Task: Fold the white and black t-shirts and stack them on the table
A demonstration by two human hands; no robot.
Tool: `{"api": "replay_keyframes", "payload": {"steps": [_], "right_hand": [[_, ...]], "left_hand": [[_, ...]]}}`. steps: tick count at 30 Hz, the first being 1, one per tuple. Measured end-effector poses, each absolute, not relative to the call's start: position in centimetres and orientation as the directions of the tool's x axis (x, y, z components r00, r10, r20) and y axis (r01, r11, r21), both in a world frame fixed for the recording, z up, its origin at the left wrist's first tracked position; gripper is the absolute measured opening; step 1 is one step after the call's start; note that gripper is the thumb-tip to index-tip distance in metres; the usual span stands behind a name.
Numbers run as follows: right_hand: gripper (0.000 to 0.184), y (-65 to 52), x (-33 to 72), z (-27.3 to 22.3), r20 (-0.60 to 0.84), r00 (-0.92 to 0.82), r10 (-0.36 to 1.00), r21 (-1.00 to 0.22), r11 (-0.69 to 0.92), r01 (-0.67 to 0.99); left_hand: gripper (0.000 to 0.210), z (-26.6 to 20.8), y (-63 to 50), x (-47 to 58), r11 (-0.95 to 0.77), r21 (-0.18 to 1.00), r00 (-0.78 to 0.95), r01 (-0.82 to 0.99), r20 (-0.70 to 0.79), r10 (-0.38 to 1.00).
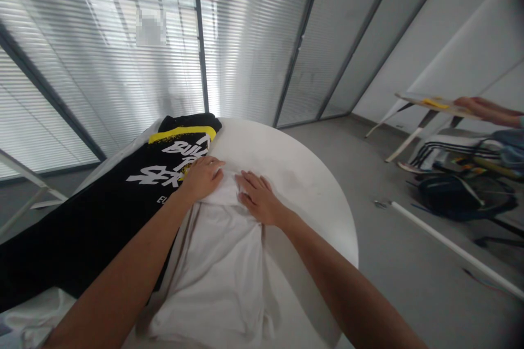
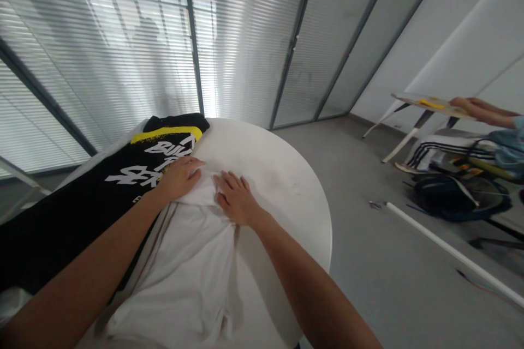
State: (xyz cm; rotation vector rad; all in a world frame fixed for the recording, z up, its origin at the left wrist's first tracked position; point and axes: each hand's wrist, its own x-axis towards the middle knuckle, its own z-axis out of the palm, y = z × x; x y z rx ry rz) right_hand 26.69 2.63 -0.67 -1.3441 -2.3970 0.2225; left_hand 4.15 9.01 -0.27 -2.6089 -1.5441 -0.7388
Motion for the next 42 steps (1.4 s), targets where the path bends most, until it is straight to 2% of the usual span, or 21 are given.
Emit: {"api": "replay_keyframes", "payload": {"steps": [2,6,9,16,22,26,29,33,36,39,42], "right_hand": [[0.054,2.4,26.4,-1.0,0.135,-0.490,0.861,-0.302,0.507,0.807],[0.057,2.6,27.2,-0.6,-0.008,-0.458,0.889,-0.294,0.436,0.851],[0.068,3.1,28.2,0.1,-0.105,-0.412,0.905,-0.305,0.365,0.880],[0.093,3.8,30.2,0.7,-0.196,-0.389,0.900,-0.332,0.313,0.890],[0.071,4.0,29.6,-0.1,-0.076,-0.331,0.941,-0.373,0.281,0.884],[0.067,4.3,29.3,-1.0,-0.007,-0.338,0.941,-0.335,0.316,0.888],[0.065,4.6,29.8,-0.9,0.015,-0.351,0.936,-0.368,0.332,0.869],[0.053,4.9,30.3,-0.3,0.082,-0.327,0.941,-0.427,0.330,0.842],[0.045,5.1,30.2,-0.4,0.127,-0.317,0.940,-0.472,0.339,0.814],[0.034,5.4,30.0,-0.6,0.173,-0.304,0.937,-0.546,0.348,0.762],[0.030,5.6,29.9,-0.7,0.252,-0.286,0.924,-0.624,0.381,0.683]], "left_hand": [[0.045,-0.4,8.3,5.1,-0.536,0.196,0.447,0.821,0.364,0.817],[0.053,-1.3,7.7,6.0,-0.515,0.169,0.476,0.841,0.225,0.850],[0.056,-1.5,7.7,5.8,-0.513,0.155,0.484,0.844,0.192,0.854],[0.065,-0.4,6.7,5.9,-0.523,0.083,0.503,0.848,0.184,0.844],[0.084,-0.1,6.4,6.2,-0.528,0.074,0.513,0.846,0.158,0.844],[0.084,-0.1,6.8,5.8,-0.531,0.132,0.512,0.837,0.155,0.845],[0.076,-0.1,7.3,5.2,-0.488,0.143,0.458,0.861,0.199,0.866],[0.055,0.0,8.2,4.1,-0.332,0.108,0.293,0.937,0.274,0.916],[0.050,-0.1,8.7,3.5,-0.238,0.109,0.201,0.965,0.276,0.940],[0.046,-0.3,9.0,3.2,-0.236,0.176,0.186,0.956,0.257,0.948],[0.037,-0.3,9.3,3.0,-0.247,0.327,0.184,0.912,0.212,0.960]]}}
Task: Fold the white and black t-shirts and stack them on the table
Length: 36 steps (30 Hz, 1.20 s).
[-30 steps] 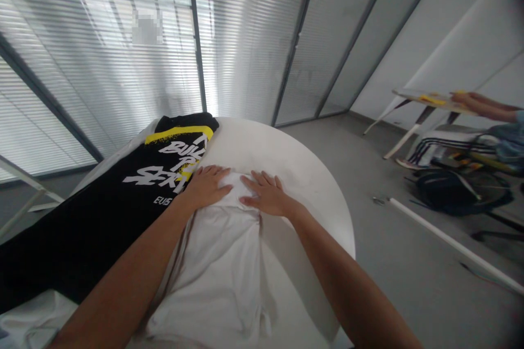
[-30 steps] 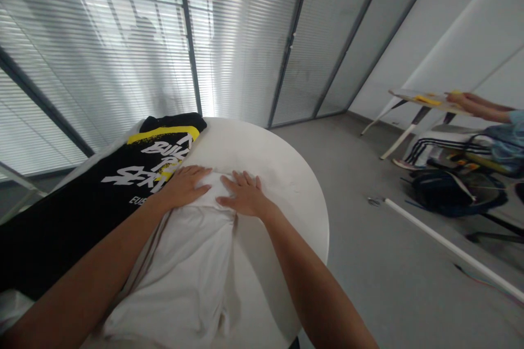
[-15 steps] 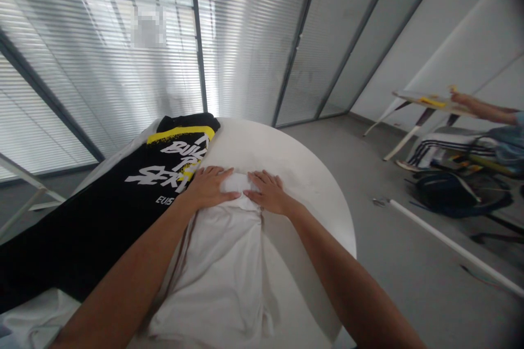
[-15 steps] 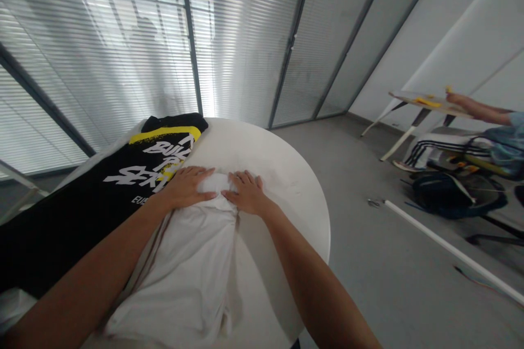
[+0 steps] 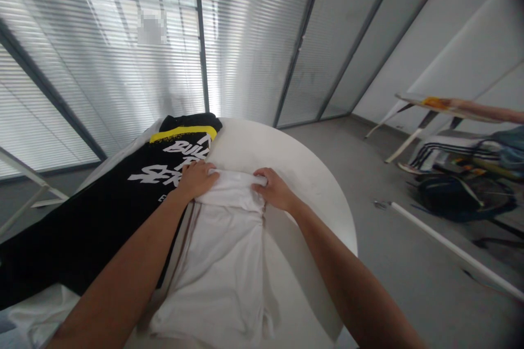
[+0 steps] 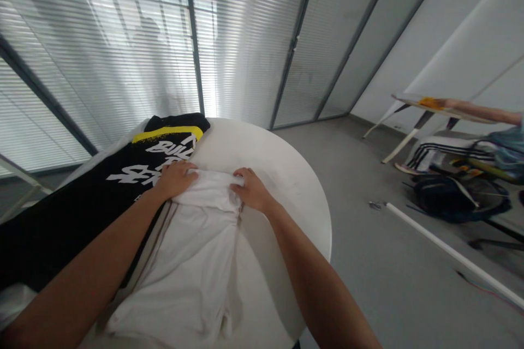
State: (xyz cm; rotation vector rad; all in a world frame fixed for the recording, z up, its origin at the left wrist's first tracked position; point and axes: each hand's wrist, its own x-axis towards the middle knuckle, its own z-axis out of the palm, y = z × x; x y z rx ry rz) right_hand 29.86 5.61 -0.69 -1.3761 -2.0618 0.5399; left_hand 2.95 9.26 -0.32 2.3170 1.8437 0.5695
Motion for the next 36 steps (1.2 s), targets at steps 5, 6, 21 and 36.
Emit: {"api": "replay_keyframes", "payload": {"steps": [5,6,21,36], "right_hand": [[0.031,6.0,29.8,-0.9,0.355,-0.171,0.919,-0.695,0.382,0.609],[0.031,6.1,29.8,-0.9,0.375,-0.140,0.917,-0.695,0.377,0.612],[0.075,6.5,31.1,-1.8,0.051,0.063,0.997,-0.695,-0.010,0.719],[0.011,5.6,30.5,1.1,-0.178,0.155,0.972,-0.897,-0.225,0.382]], "left_hand": [[0.035,0.1,9.5,2.7,-0.287,0.672,0.167,0.683,0.239,0.956],[0.034,0.2,9.5,2.8,-0.283,0.705,0.154,0.650,0.243,0.958],[0.046,-0.3,9.9,3.5,-0.100,0.733,0.013,0.673,0.124,0.992],[0.061,0.0,9.6,3.1,-0.127,0.930,0.120,0.346,0.090,0.989]]}}
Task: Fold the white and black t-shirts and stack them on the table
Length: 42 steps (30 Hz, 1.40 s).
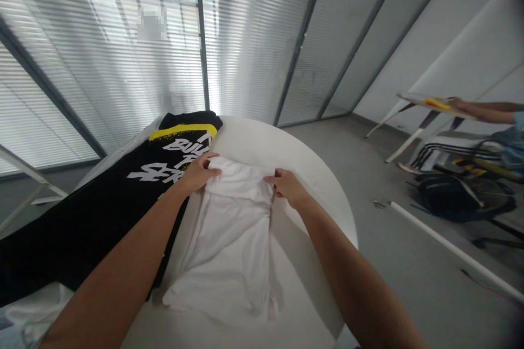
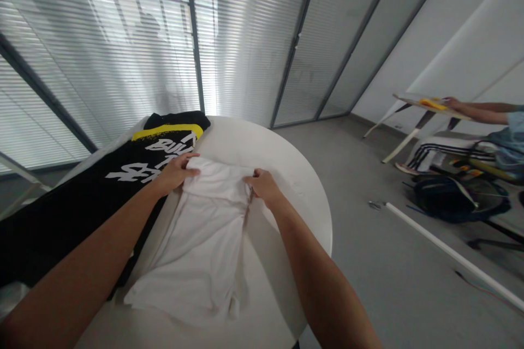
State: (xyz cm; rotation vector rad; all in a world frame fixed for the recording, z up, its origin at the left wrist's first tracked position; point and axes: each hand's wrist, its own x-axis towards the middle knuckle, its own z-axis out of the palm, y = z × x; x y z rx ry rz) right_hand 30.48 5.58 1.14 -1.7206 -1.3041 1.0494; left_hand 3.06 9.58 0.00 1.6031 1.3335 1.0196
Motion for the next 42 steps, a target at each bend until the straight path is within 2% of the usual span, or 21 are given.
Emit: {"api": "replay_keyframes", "payload": {"steps": [4,7,12,14,17,22,25,28,31,33,35,37,42], "right_hand": [[0.024,5.3,30.3,1.6,-0.021,0.173,0.985,-0.956,-0.070,0.283],[0.033,5.0,30.1,1.7,0.032,0.131,0.991,-0.987,0.011,0.159],[0.030,5.1,30.3,1.3,0.166,0.089,0.982,-0.986,0.167,-0.002],[0.026,5.5,30.5,1.0,0.254,0.096,0.963,-0.967,0.251,0.037],[0.022,6.3,30.9,0.5,0.342,0.084,0.936,-0.926,0.320,0.199],[0.023,6.6,31.2,0.0,0.327,-0.035,0.944,-0.899,0.323,0.296],[0.022,6.2,31.2,0.2,0.395,-0.107,0.912,-0.827,0.404,0.390],[0.024,5.5,31.0,0.7,0.469,-0.174,0.866,-0.682,0.480,0.552],[0.034,4.7,30.2,0.6,0.428,-0.294,0.855,-0.536,0.502,0.679],[0.047,4.3,29.6,0.1,0.320,-0.351,0.880,-0.439,0.466,0.769],[0.059,4.0,29.2,-0.5,0.201,-0.355,0.913,-0.343,0.405,0.848],[0.064,4.0,29.3,-0.9,0.109,-0.343,0.933,-0.283,0.360,0.889],[0.069,4.2,30.5,-0.3,0.028,-0.281,0.959,-0.246,0.279,0.928]], "left_hand": [[0.062,0.3,9.4,3.1,-0.120,0.981,0.058,0.155,0.112,0.992],[0.064,0.7,9.1,3.1,-0.118,0.993,0.024,0.027,0.117,0.993],[0.061,0.9,9.0,3.1,-0.167,0.968,0.077,-0.188,0.184,0.980],[0.057,0.8,9.3,3.1,-0.227,0.954,0.055,-0.195,0.242,0.969],[0.048,0.7,9.8,3.0,-0.285,0.943,0.030,-0.171,0.294,0.955],[0.031,0.2,10.1,2.8,-0.184,0.965,0.021,-0.188,0.191,0.981],[0.030,-0.2,10.3,2.6,-0.163,0.983,-0.016,-0.085,0.162,0.987],[0.027,-0.7,10.4,2.6,-0.238,0.944,-0.008,0.228,0.246,0.969],[0.032,-1.3,10.3,3.0,-0.359,0.711,0.107,0.605,0.374,0.921],[0.041,-1.8,10.0,3.5,-0.389,0.525,0.206,0.757,0.372,0.905],[0.049,-2.2,9.7,4.0,-0.376,0.386,0.260,0.843,0.319,0.911],[0.053,-2.4,9.3,4.3,-0.350,0.300,0.273,0.888,0.269,0.924],[0.052,-1.6,8.6,4.7,-0.332,0.210,0.267,0.920,0.285,0.921]]}}
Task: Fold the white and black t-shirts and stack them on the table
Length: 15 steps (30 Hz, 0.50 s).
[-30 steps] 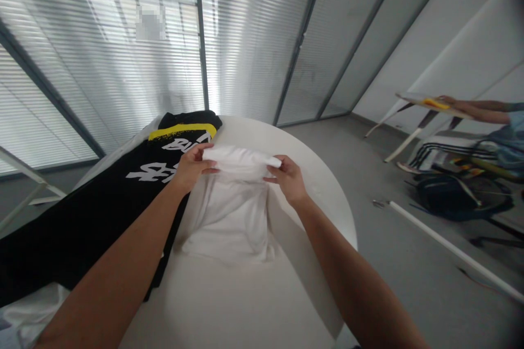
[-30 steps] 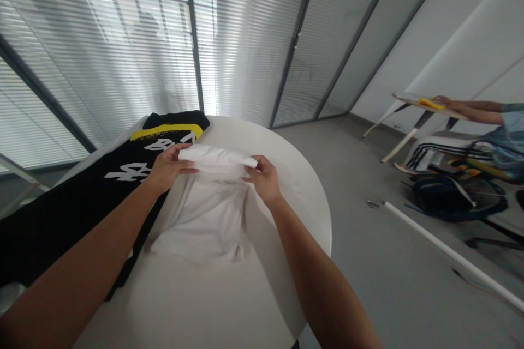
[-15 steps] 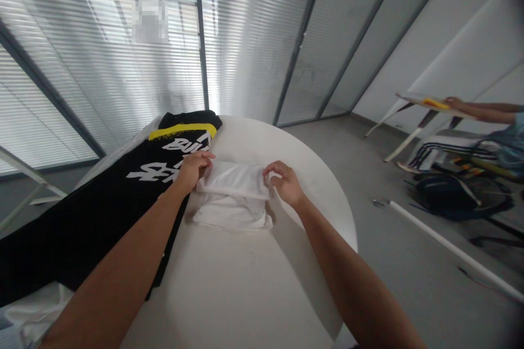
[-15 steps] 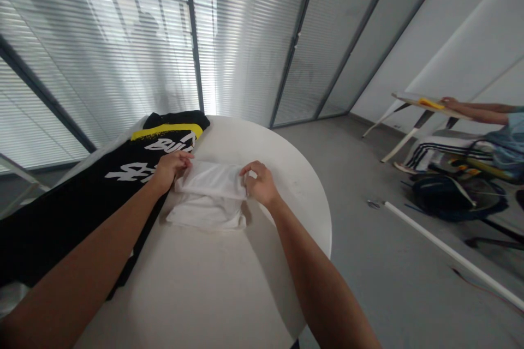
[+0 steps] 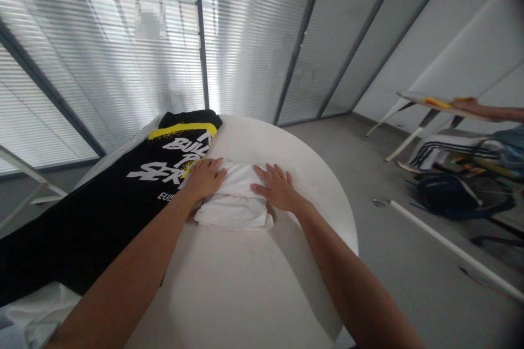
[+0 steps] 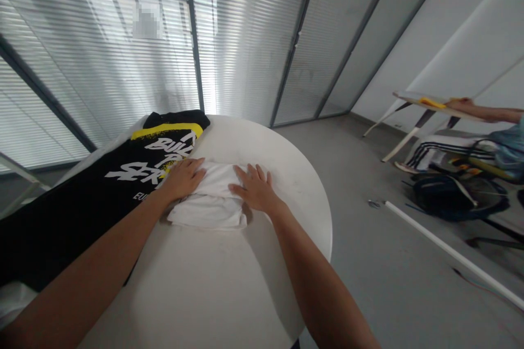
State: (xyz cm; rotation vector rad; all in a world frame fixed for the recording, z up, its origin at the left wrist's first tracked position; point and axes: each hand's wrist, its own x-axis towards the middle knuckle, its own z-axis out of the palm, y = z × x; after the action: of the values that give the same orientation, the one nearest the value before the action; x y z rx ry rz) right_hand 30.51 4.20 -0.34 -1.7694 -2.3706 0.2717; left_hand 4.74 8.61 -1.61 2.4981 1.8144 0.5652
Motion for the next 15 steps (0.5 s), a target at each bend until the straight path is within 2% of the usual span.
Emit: {"api": "replay_keyframes", "payload": {"steps": [5,9,12,15], "right_hand": [[0.058,4.1,30.2,0.5,0.118,-0.172,0.978,-0.207,0.193,0.959],[0.053,4.7,29.8,0.6,0.100,-0.006,0.995,-0.251,0.031,0.968],[0.055,5.0,29.8,0.5,0.033,-0.025,0.999,-0.359,0.035,0.933],[0.070,5.0,29.9,0.3,0.018,-0.107,0.994,-0.555,0.099,0.826]], "left_hand": [[0.047,-0.2,8.0,5.2,-0.207,0.154,0.141,0.966,0.358,0.923],[0.049,0.4,8.2,5.1,-0.054,0.136,0.024,0.989,0.211,0.977],[0.055,0.4,8.4,4.9,-0.041,0.108,0.028,0.993,0.115,0.993],[0.056,0.4,8.5,4.7,-0.061,0.161,0.043,0.985,0.112,0.993]]}}
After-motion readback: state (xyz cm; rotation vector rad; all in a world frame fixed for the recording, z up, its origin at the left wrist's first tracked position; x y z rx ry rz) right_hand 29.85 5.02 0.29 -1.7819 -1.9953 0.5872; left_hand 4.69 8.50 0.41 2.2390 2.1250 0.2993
